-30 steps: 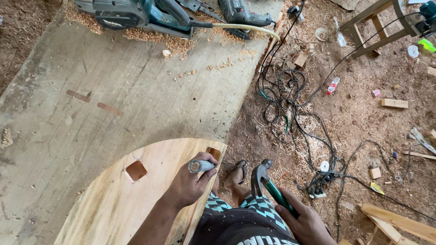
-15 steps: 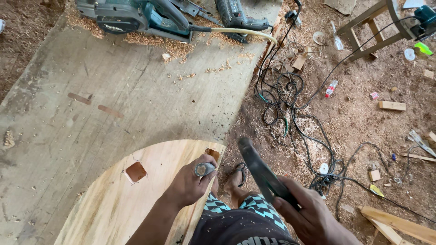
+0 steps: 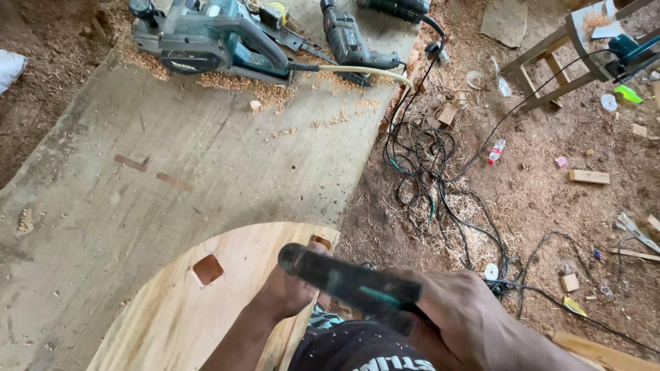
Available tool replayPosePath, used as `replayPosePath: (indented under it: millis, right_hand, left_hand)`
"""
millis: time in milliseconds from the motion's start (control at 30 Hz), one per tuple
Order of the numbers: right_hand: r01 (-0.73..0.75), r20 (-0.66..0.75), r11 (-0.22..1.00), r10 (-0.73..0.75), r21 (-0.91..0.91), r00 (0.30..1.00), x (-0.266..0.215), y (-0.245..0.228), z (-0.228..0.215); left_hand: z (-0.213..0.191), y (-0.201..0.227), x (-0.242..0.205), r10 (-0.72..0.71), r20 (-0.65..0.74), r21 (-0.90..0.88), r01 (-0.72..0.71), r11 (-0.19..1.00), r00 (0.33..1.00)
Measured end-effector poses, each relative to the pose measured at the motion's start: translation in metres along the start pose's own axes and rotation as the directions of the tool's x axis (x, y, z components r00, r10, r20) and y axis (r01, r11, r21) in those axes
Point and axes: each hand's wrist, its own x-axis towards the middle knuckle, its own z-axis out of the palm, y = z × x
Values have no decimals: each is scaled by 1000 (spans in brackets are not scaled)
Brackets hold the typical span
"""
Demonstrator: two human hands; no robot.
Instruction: The person uses a hammer and chisel to carve square holes into a large circular wooden board. They repeatedly strike the chisel to remove wood and refine the edges of the holes.
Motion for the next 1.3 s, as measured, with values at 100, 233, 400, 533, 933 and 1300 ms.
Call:
replayPosePath:
  millis: [100,233,400,533,933,1300]
  right_hand:
    - [-333,242,910,391,-249,888,9,1,1]
    - [-143,138,982,159,-121,978,9,-2,-8]
    - [-13,64,999,10,49,998,8,-7,-5]
    - [-308,322,896,408,-319,854,25,-9,-7]
    - [-167,157,977,187,-133,970,16,-6,-7]
    - [-381,429,767,617,-517,660,13,2,-4]
  left_hand:
    - [-1,-7,1,55,-82,454,-12,891,995]
    - [2,-18,0,-5,-53,400,26,916,999]
    - [6,-26,-6,251,-114,348,-198,916,961]
    - [1,-23,2,-11,-93,343,42,938,996]
    - [5,-9,5,105,-145,396,-40,918,984]
    - [3,-12,2,-14,-98,444,57,894,995]
